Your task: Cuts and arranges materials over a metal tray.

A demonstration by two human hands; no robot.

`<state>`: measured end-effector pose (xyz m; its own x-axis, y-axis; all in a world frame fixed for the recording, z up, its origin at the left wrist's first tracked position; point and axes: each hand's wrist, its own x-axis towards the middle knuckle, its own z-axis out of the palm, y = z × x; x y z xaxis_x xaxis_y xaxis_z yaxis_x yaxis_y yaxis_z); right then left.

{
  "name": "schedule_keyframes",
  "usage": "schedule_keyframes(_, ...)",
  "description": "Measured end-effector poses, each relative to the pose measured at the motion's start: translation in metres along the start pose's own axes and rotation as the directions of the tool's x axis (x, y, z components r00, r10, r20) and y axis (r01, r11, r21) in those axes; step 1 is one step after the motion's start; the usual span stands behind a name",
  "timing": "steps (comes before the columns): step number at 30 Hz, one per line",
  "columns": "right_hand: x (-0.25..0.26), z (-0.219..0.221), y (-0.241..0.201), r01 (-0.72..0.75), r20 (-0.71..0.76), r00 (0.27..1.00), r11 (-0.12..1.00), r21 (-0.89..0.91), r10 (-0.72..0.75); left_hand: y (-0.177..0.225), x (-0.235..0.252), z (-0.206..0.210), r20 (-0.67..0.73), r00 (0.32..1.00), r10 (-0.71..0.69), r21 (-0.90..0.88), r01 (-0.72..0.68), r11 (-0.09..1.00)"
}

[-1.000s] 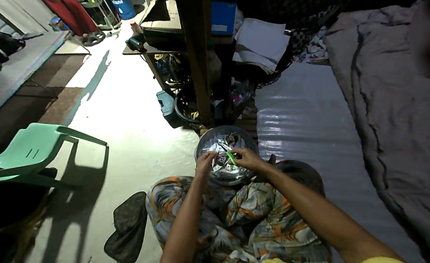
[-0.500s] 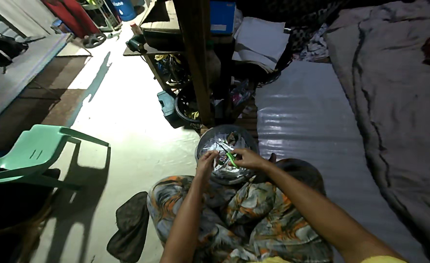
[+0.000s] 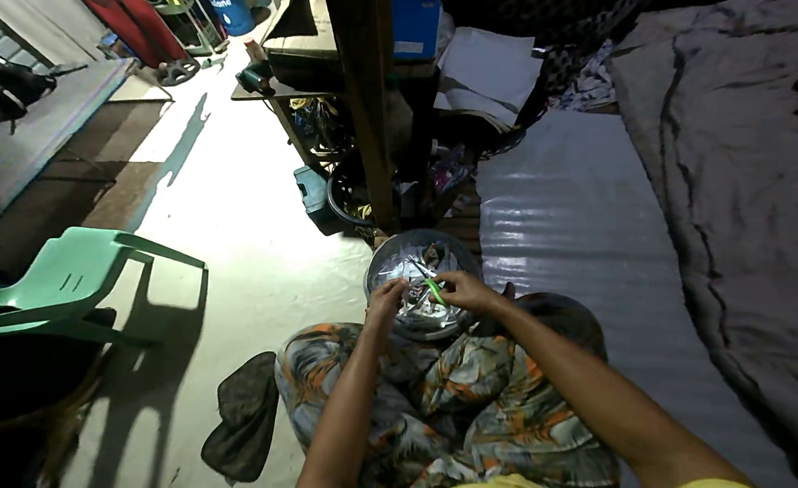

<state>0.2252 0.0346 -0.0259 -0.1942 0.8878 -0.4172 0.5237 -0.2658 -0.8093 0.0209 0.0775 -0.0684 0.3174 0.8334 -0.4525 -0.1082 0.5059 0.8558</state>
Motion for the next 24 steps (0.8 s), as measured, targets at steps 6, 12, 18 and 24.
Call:
schedule_keyframes(6, 0.0005, 0.0004, -0.0008, -0.003, 0.056, 0.998, 0.999, -0.046, 0.005, 0.0011, -0.0003, 0.0004, 0.021, 1.0, -0.006, -0.011, 0.006, 1.0)
schedule_keyframes(12, 0.001, 0.0001, -0.0003, 0.035, 0.039, 0.999, 0.999, -0.026, -0.034, 0.0021, -0.0017, 0.0016, 0.049, 0.999, -0.017, 0.011, 0.016, 1.0)
schedule_keyframes(18, -0.0019, 0.0002, -0.0008, 0.031, -0.003, 1.0, 0.999, -0.011, -0.031, 0.0021, -0.0018, 0.001, 0.039, 0.999, -0.012, 0.011, 0.012, 1.0)
schedule_keyframes(24, -0.0004, 0.0008, -0.0006, 0.005, 0.058, 0.998, 0.999, -0.039, -0.002, 0.0023, -0.0019, 0.0013, 0.033, 0.999, -0.018, -0.007, 0.018, 1.0)
